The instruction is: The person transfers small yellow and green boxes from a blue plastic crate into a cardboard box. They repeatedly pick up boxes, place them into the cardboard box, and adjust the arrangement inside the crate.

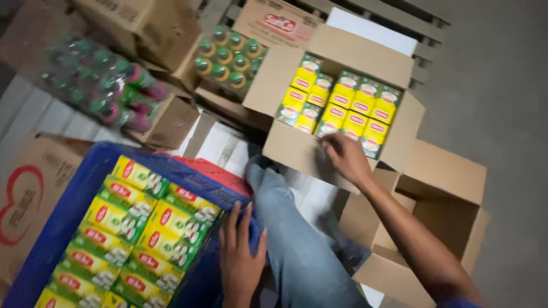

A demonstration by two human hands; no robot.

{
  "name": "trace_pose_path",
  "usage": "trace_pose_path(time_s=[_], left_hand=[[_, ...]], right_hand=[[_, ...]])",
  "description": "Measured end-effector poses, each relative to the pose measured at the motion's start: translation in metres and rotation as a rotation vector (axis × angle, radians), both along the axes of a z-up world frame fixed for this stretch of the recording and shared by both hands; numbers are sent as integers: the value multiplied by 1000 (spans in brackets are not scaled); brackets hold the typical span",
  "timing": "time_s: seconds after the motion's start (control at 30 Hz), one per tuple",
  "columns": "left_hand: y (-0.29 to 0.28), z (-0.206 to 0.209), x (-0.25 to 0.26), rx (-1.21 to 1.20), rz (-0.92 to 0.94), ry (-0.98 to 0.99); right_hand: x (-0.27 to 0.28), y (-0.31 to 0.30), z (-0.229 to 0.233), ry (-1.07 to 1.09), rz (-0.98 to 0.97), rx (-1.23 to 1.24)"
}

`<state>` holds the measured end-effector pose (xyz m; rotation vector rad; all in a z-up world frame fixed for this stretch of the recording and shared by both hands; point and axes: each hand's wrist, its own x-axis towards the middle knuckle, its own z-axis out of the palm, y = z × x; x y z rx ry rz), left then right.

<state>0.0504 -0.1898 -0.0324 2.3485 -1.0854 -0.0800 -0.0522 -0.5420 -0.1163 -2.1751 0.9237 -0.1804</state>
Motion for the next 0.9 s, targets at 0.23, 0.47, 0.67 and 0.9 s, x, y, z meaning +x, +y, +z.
trace_pose_path(time_s=[0.23,0.47,0.67,0.9], left_hand=[[-1,-14,-1,-19,-15,-19],[0,-21,-4,90,47,9],[2,-26,-4,109,34,-28],[-1,-18,-3,62,5,-98]], right_hand=[[23,-54,-42,110,-132,-350],[44,-54,-52,213,-254,-467],[52,-63,-59,174,-299,-432],[31,-114,-56,-14,139,-135]])
